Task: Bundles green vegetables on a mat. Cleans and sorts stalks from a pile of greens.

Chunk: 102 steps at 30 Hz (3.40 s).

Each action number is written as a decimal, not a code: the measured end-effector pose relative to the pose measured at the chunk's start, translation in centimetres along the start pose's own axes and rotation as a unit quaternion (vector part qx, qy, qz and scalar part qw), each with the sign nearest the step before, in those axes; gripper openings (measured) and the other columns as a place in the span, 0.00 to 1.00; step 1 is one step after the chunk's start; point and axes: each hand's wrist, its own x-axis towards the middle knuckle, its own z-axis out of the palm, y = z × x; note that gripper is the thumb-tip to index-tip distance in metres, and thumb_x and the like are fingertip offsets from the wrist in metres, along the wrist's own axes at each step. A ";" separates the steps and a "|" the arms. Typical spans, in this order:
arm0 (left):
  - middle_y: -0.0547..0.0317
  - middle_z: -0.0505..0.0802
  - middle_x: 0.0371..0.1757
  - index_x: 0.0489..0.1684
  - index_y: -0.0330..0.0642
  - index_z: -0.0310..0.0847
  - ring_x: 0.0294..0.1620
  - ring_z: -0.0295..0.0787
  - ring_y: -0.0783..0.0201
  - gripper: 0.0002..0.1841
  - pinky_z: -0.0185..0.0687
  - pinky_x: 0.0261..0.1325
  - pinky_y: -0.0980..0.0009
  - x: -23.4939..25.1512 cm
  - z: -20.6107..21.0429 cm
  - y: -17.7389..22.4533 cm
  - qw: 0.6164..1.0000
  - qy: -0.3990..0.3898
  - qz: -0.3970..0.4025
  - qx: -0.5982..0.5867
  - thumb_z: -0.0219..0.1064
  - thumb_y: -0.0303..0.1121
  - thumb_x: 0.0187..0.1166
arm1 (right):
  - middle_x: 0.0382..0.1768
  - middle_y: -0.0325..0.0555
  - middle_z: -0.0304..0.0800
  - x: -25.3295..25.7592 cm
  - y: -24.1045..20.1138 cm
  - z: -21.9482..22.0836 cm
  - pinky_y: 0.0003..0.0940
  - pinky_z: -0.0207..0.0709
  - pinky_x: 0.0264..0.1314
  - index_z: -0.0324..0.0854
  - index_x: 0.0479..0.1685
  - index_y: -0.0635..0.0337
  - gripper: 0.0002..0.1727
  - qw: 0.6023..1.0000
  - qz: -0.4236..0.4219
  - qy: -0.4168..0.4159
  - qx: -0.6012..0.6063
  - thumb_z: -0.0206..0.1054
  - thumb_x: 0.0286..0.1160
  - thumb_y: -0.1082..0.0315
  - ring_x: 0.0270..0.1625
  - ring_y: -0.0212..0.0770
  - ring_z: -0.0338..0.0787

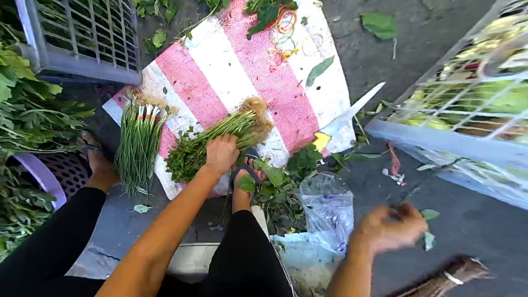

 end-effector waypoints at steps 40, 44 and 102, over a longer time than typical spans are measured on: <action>0.49 0.90 0.64 0.67 0.44 0.86 0.66 0.86 0.53 0.19 0.79 0.70 0.54 1.8 -4.7 -5.3 0.963 0.135 -0.070 -0.221 0.54 0.25 0.85 | 0.72 0.63 0.79 -4.4 -23.0 14.8 0.68 0.68 0.75 0.84 0.65 0.57 0.20 0.908 -0.390 -0.137 0.068 0.62 0.74 0.73 0.77 0.70 0.74; 0.51 0.90 0.66 0.69 0.44 0.85 0.71 0.84 0.52 0.19 0.77 0.74 0.53 3.8 -4.4 -5.1 0.980 0.100 -0.036 -0.171 0.54 0.27 0.86 | 0.83 0.53 0.73 -3.4 -24.2 16.8 0.84 0.37 0.84 0.87 0.65 0.49 0.21 0.858 -0.473 -0.199 -0.019 0.65 0.74 0.74 0.90 0.68 0.59; 0.68 0.86 0.29 0.48 0.53 0.76 0.33 0.89 0.65 0.16 0.93 0.51 0.52 -13.6 -27.3 -5.1 0.689 0.152 0.121 -0.698 0.40 0.38 0.96 | 0.88 0.59 0.62 -2.6 -23.5 17.9 0.72 0.80 0.59 0.71 0.85 0.55 0.32 0.845 -0.366 -0.389 0.032 0.66 0.78 0.72 0.70 0.72 0.83</action>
